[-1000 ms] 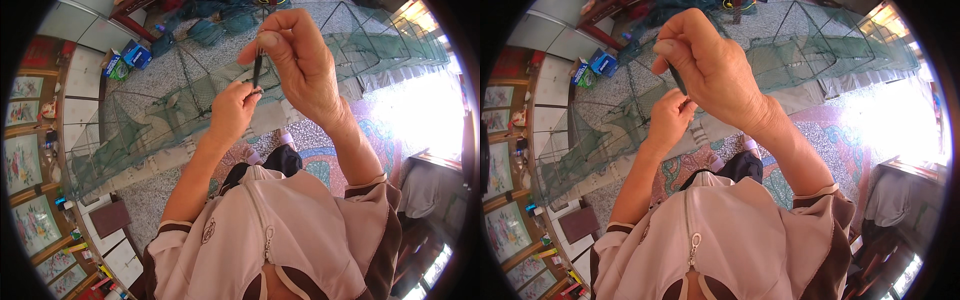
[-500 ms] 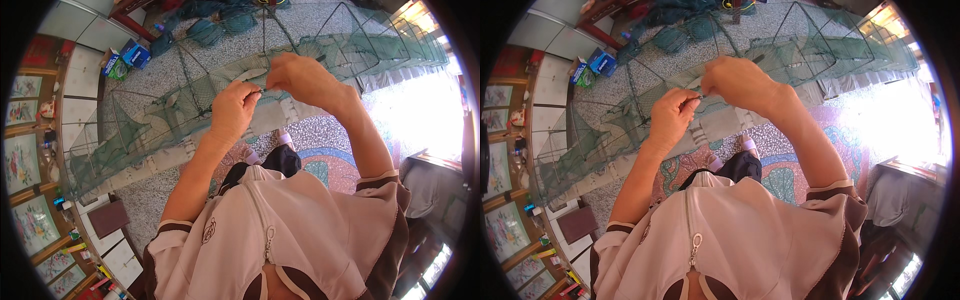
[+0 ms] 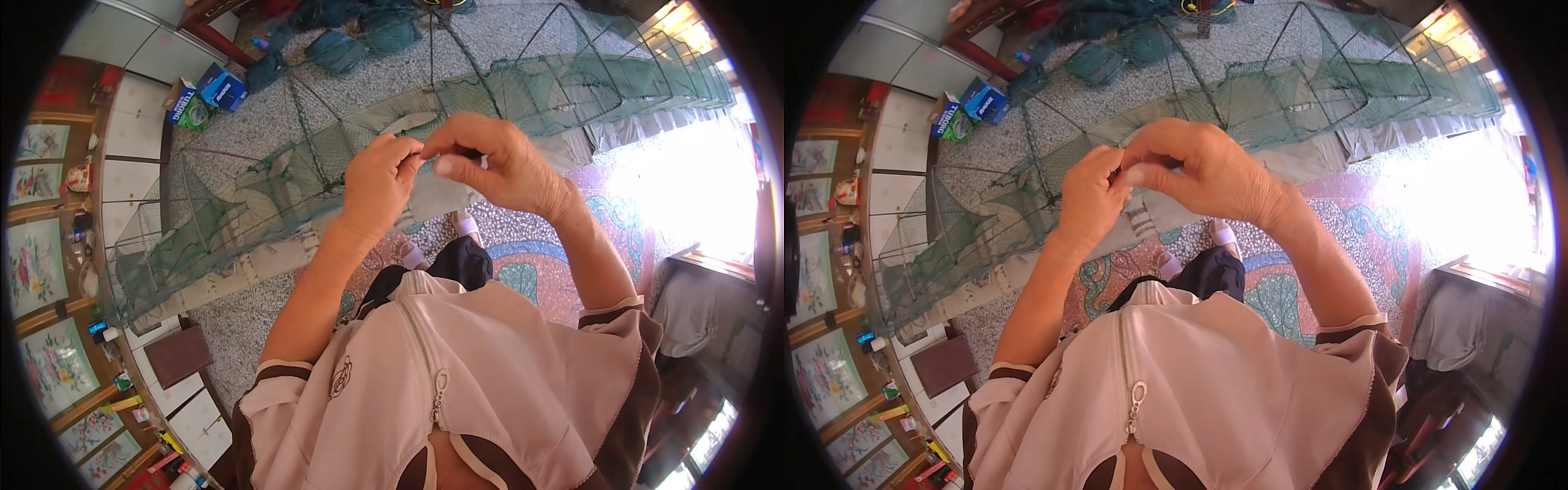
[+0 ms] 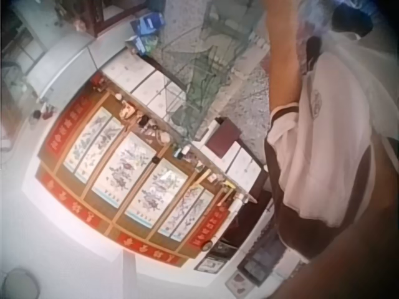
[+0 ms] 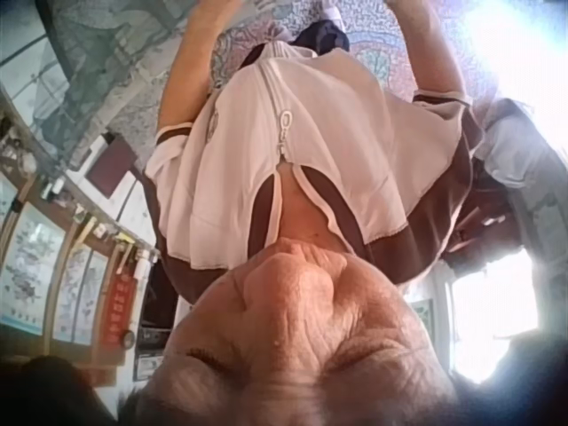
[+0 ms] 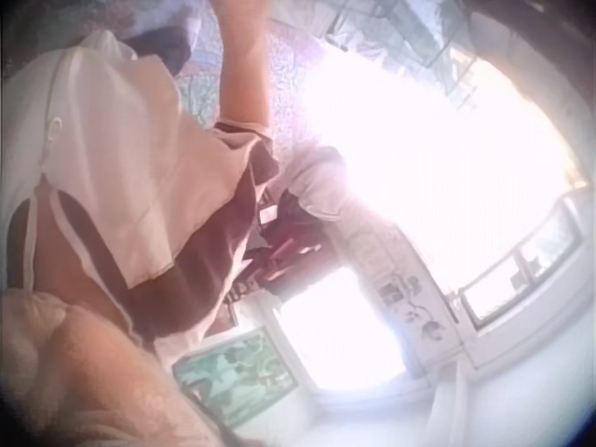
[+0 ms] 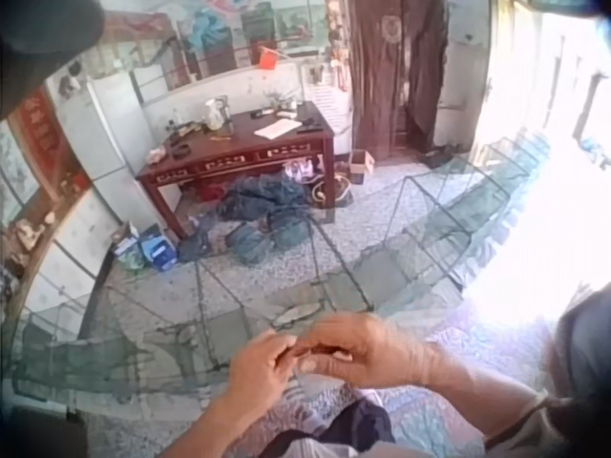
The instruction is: The person joins sections of a green mesh fishing net using a net needle and then attaches metal clips from a small container to the net frame.
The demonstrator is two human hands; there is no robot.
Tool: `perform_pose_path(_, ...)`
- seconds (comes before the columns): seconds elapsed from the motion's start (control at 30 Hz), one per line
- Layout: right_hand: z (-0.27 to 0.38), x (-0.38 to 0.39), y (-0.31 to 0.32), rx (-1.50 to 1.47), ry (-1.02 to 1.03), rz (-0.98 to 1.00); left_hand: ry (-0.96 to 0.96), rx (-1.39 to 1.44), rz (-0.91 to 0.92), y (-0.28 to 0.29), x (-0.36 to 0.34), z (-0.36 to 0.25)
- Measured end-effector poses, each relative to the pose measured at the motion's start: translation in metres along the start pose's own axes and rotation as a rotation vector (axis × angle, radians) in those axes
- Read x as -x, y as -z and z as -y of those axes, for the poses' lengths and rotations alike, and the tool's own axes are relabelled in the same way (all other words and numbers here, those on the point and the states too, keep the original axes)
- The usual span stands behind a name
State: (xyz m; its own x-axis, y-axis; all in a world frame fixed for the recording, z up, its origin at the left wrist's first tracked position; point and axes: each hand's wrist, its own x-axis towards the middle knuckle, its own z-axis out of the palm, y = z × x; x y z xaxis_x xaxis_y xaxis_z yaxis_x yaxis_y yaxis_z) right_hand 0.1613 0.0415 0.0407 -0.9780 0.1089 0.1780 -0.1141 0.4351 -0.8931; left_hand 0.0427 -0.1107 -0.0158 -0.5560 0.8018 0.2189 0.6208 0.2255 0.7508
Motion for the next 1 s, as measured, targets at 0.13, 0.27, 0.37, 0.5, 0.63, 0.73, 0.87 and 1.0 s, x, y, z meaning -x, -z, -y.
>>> perform_pose_path(0.13,-0.002,0.003,-0.009,0.085,0.04,-0.042,-0.081,-0.028,-0.056,0.0,0.0,-0.004)
perform_pose_path(0.27,0.009,0.002,-0.021,0.269,0.371,-0.187,-0.104,-0.051,-0.048,-0.001,0.003,0.0)
perform_pose_path(0.37,0.028,0.003,-0.041,0.083,0.592,-0.171,-0.101,0.18,-0.033,0.0,0.0,0.0)
perform_pose_path(0.5,0.054,0.018,-0.066,-0.093,0.563,-0.087,0.063,0.106,-0.087,-0.013,0.005,0.002)
perform_pose_path(0.63,0.069,0.034,-0.064,-0.431,0.571,-0.048,-0.065,0.016,-0.115,-0.011,0.006,0.002)
perform_pose_path(0.73,0.095,0.04,-0.033,-0.626,0.615,-0.091,-0.109,-0.028,-0.134,-0.011,0.006,0.001)
perform_pose_path(0.87,0.124,0.044,-0.011,-0.936,0.461,-0.306,-0.13,-0.054,-0.163,-0.01,0.008,-0.003)
perform_pose_path(1.0,0.143,0.025,0.023,-0.965,0.494,-0.144,-0.149,-0.11,-0.208,-0.013,0.013,-0.004)
